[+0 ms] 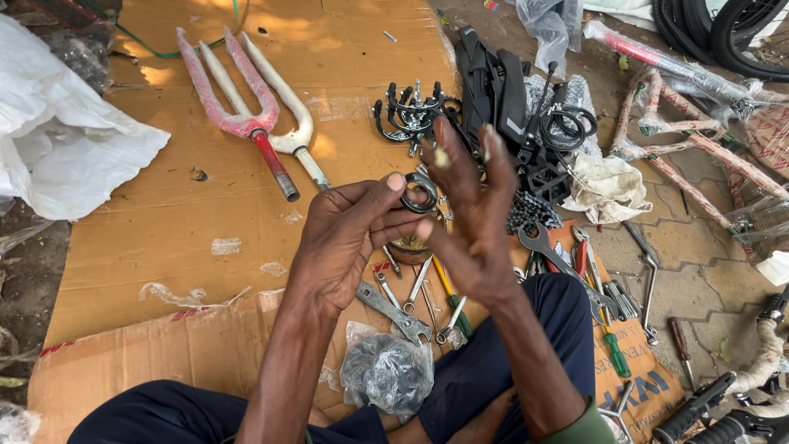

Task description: The person disassembles a bicycle fork, removes seals and bearings, and applies grease to the components. They then reassemble the fork with the greased parts and repeat the process for a second fork.

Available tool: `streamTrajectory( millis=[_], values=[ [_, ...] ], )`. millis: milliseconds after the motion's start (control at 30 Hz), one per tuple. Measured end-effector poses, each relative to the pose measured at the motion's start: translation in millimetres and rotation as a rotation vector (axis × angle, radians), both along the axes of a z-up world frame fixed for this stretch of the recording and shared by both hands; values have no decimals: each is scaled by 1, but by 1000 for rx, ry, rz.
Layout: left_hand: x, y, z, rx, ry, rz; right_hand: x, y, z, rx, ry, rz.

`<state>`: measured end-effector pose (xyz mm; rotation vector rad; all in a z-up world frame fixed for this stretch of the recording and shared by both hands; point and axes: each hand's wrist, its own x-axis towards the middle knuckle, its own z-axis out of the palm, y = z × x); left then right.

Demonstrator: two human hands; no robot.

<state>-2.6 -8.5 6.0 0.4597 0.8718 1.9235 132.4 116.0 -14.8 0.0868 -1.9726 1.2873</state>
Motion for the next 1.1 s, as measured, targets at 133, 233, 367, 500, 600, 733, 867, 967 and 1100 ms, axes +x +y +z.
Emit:
streamTrajectory(
  millis=[133,233,367,500,600,733,867,967,1100],
  values=[
    [0,-1,0,-8,-44,5,11,-17,-28,152,-46,-10],
    [-4,-4,1,-23,-34,9,17,-25,-40,193,-77,-96],
    [-3,-3,-2,-70,26,16,15,-15,-30,-141,-53,-68],
    [-1,0,-3,-40,44,20,-1,-9,-11,-411,36,121],
    [-1,2,-4,-49,23,51,5,-34,-13,-294,-23,72],
    [-3,2,-7,-71,45,52,21,-49,-24,-171,66,43],
    [-1,-1,-2,-70,115,-24,8,-17,-14,-78,114,-72],
    [-1,-1,4,-88,108,-32,4,1,3,47,51,-25],
    [-2,0,-2,-136,62,-40,5,-9,-3,37,-49,14]
  ],
)
